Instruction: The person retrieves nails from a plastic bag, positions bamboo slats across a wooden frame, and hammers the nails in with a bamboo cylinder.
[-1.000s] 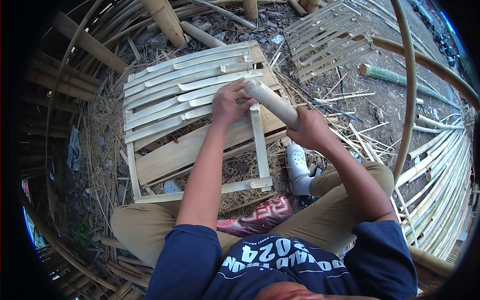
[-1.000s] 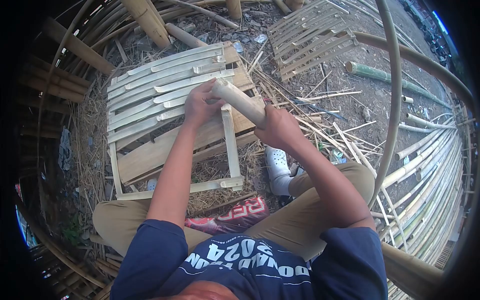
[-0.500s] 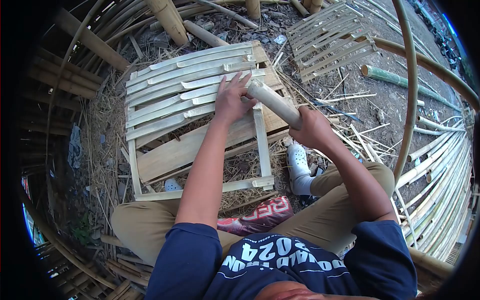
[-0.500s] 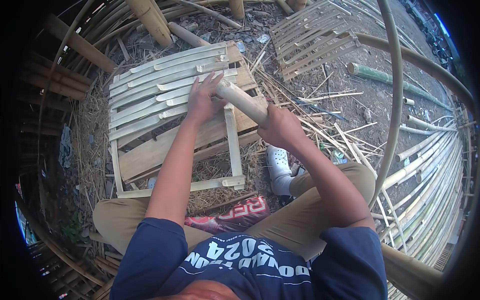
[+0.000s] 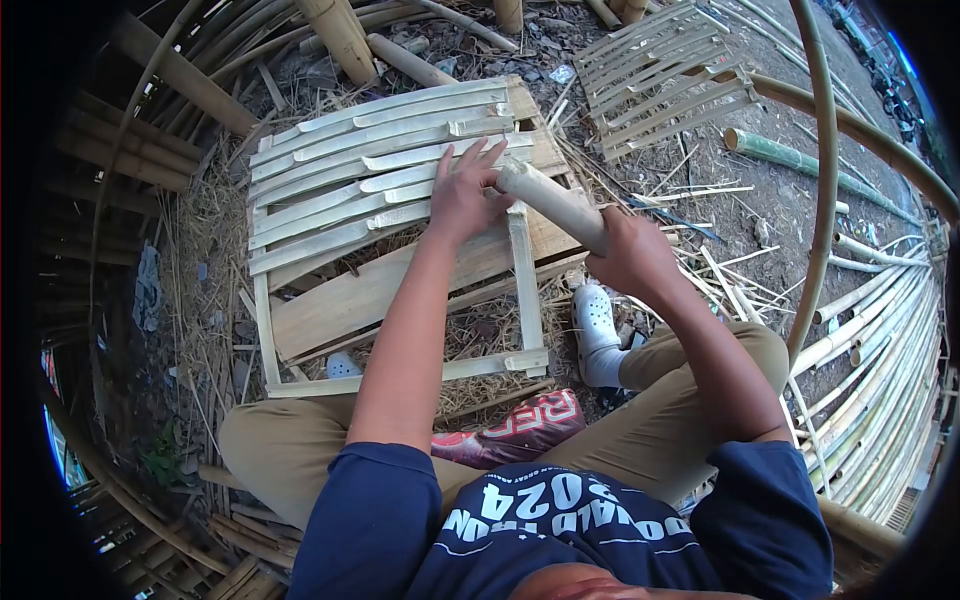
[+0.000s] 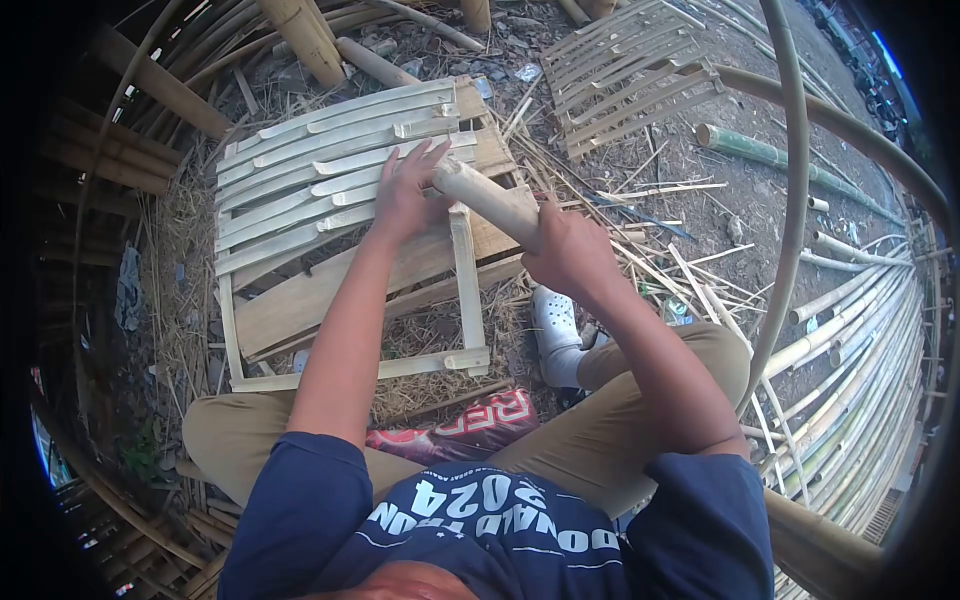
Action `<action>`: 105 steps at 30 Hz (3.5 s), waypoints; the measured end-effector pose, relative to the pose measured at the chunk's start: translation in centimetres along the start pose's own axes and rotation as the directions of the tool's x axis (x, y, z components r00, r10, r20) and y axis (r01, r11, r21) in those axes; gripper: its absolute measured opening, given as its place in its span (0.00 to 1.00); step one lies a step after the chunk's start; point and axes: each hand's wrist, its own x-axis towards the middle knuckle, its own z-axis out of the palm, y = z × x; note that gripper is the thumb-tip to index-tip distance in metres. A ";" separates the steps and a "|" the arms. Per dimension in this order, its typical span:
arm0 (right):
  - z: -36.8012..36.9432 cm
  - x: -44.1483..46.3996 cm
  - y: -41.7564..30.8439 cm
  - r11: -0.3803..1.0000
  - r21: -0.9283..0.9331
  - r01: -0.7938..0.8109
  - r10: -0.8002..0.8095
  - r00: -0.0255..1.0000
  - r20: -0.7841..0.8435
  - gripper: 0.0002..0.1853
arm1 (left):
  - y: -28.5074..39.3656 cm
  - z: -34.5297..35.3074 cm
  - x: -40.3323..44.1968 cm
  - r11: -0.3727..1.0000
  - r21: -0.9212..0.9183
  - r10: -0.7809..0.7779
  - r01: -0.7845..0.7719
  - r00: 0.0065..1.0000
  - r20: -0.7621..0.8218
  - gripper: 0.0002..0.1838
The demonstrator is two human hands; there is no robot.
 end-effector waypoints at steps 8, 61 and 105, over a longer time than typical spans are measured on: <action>0.3 -0.1 0.3 0.999 0.048 0.003 -0.002 1.000 -0.018 0.20 | -0.2 0.3 0.0 1.000 -0.009 0.011 -0.011 1.000 -0.014 0.11; 0.4 -0.6 0.1 0.999 -0.048 -0.015 0.018 0.999 0.047 0.22 | -0.3 0.5 -0.3 0.999 -0.046 0.020 -0.023 0.998 -0.067 0.11; 0.6 -0.3 0.4 0.999 -0.050 0.008 -0.011 0.999 -0.051 0.20 | 0.2 -0.2 -0.5 0.999 -0.052 0.001 -0.003 0.999 -0.038 0.11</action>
